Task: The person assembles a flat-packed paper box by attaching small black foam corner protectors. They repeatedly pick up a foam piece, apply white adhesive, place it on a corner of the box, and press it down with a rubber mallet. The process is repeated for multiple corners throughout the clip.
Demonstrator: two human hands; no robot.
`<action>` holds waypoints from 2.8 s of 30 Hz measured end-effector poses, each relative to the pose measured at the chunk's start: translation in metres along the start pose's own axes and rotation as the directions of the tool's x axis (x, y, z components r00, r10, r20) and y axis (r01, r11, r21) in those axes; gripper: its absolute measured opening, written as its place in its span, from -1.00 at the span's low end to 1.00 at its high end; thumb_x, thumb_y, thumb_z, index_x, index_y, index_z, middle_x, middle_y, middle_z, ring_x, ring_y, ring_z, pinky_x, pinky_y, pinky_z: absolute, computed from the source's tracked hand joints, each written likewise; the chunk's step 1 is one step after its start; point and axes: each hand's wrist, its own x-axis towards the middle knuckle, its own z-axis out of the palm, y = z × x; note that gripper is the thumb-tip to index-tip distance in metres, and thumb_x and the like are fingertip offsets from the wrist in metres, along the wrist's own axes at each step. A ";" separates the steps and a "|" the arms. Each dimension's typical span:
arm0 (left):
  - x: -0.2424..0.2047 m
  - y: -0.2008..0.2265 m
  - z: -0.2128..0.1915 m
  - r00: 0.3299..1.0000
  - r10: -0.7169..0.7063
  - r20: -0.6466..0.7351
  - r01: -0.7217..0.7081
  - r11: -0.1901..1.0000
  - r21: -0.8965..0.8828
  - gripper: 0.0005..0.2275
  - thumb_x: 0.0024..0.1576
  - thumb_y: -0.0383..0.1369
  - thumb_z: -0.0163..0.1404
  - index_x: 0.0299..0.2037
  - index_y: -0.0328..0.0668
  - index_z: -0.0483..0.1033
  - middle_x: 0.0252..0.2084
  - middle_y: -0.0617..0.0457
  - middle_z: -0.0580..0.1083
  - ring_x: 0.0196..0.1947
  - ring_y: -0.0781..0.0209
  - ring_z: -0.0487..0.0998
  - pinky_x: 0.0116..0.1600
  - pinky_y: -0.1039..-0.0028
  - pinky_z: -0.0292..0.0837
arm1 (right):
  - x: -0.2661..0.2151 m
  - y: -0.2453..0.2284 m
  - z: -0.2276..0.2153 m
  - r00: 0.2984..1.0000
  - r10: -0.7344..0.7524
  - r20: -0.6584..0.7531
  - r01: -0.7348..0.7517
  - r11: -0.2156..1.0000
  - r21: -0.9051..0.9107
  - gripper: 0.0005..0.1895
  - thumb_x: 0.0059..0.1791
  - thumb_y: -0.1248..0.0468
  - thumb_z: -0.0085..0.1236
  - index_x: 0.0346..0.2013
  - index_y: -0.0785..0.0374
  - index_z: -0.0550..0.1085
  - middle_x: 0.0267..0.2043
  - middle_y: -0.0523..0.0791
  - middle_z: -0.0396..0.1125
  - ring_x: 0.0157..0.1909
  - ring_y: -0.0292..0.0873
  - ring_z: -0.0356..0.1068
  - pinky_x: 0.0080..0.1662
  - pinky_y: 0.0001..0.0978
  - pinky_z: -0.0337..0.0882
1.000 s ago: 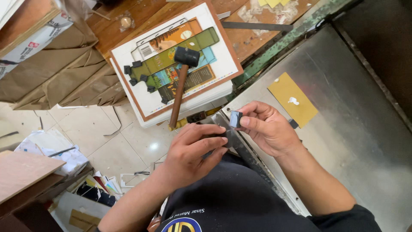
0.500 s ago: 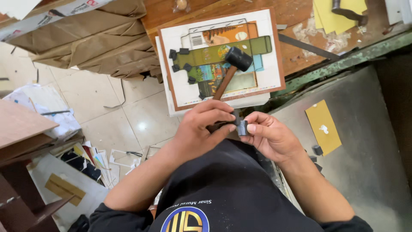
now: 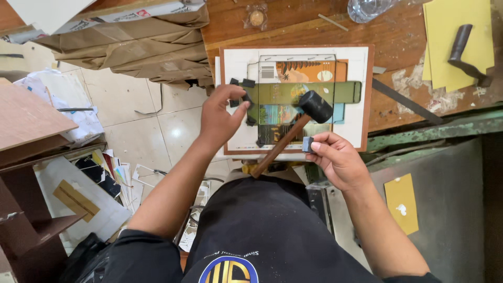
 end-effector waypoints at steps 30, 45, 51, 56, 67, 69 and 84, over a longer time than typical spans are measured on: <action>0.134 -0.062 0.007 0.748 0.103 0.655 -0.394 0.864 0.314 -0.63 -0.04 -0.67 -0.08 -0.02 -0.14 0.45 -0.03 -0.02 0.51 -0.02 -0.12 0.49 -0.01 0.07 0.33 | 0.031 0.028 -0.019 0.974 0.139 -0.177 -0.164 0.978 -0.132 -0.84 0.00 0.44 0.20 -0.13 0.26 0.49 -0.26 -0.09 0.40 -0.21 -0.19 0.43 -0.12 -0.39 0.52; 0.012 -0.074 -0.019 0.986 -0.164 0.038 0.128 0.876 0.465 -0.75 0.27 -0.35 0.07 0.09 -0.24 0.40 -0.07 -0.09 0.38 -0.05 -0.06 0.51 0.08 0.17 0.49 | 0.043 -0.038 -0.037 0.892 -0.261 -0.370 0.216 0.963 -0.159 -0.83 0.06 0.41 0.17 -0.06 0.17 0.49 -0.18 -0.12 0.50 -0.20 -0.24 0.58 -0.07 -0.55 0.58; -0.042 -0.032 -0.002 0.757 -0.651 0.053 0.617 0.740 0.268 -0.58 0.25 -0.11 -0.09 0.23 -0.16 0.39 0.12 -0.07 0.35 0.10 0.10 0.45 0.20 0.29 0.39 | 0.096 -0.041 -0.118 0.750 -0.358 -0.557 0.308 0.933 -0.186 -0.83 0.06 0.45 0.17 -0.10 0.15 0.46 -0.05 -0.10 0.45 -0.04 -0.21 0.52 -0.02 -0.48 0.59; -0.044 -0.023 0.000 0.715 -0.695 0.071 0.657 0.704 0.271 -0.54 0.22 -0.07 -0.09 0.27 -0.08 0.35 0.15 -0.02 0.30 0.06 0.13 0.44 0.17 0.32 0.36 | 0.105 -0.045 -0.131 0.712 -0.388 -0.585 0.281 0.921 -0.270 -0.85 0.05 0.38 0.22 -0.12 0.09 0.49 -0.10 -0.17 0.47 -0.08 -0.26 0.55 -0.04 -0.52 0.64; -0.090 -0.005 0.008 0.675 -0.735 0.062 0.692 0.661 0.290 -0.40 0.16 0.05 -0.02 0.32 -0.11 0.27 0.21 -0.07 0.25 0.22 -0.05 0.35 0.27 0.22 0.32 | 0.124 -0.050 -0.166 0.849 -0.383 -0.363 0.306 0.918 -0.253 -0.75 0.09 0.40 0.10 0.07 0.20 0.39 0.02 -0.07 0.41 0.03 -0.23 0.48 0.17 -0.46 0.55; -0.109 0.006 0.012 0.617 -0.777 0.124 0.736 0.625 0.261 -0.44 0.18 0.00 0.01 0.32 -0.08 0.24 0.25 0.01 0.23 0.21 0.08 0.36 0.26 0.31 0.36 | 0.140 -0.045 -0.196 0.863 -0.373 -0.341 0.294 0.919 -0.261 -0.75 0.09 0.33 0.17 0.06 0.19 0.41 -0.06 -0.04 0.44 -0.09 -0.18 0.50 0.01 -0.37 0.55; -0.151 -0.021 0.095 0.789 0.289 0.543 -0.571 0.670 0.473 -0.73 0.16 -0.20 0.06 -0.16 -0.29 0.48 -0.25 -0.17 0.42 -0.34 -0.13 0.37 -0.25 0.16 0.23 | 0.086 -0.044 -0.118 0.787 -0.405 -0.465 0.306 0.911 -0.277 -0.77 0.11 0.35 0.09 0.06 0.08 0.40 0.09 -0.08 0.39 0.03 -0.18 0.43 0.01 -0.46 0.45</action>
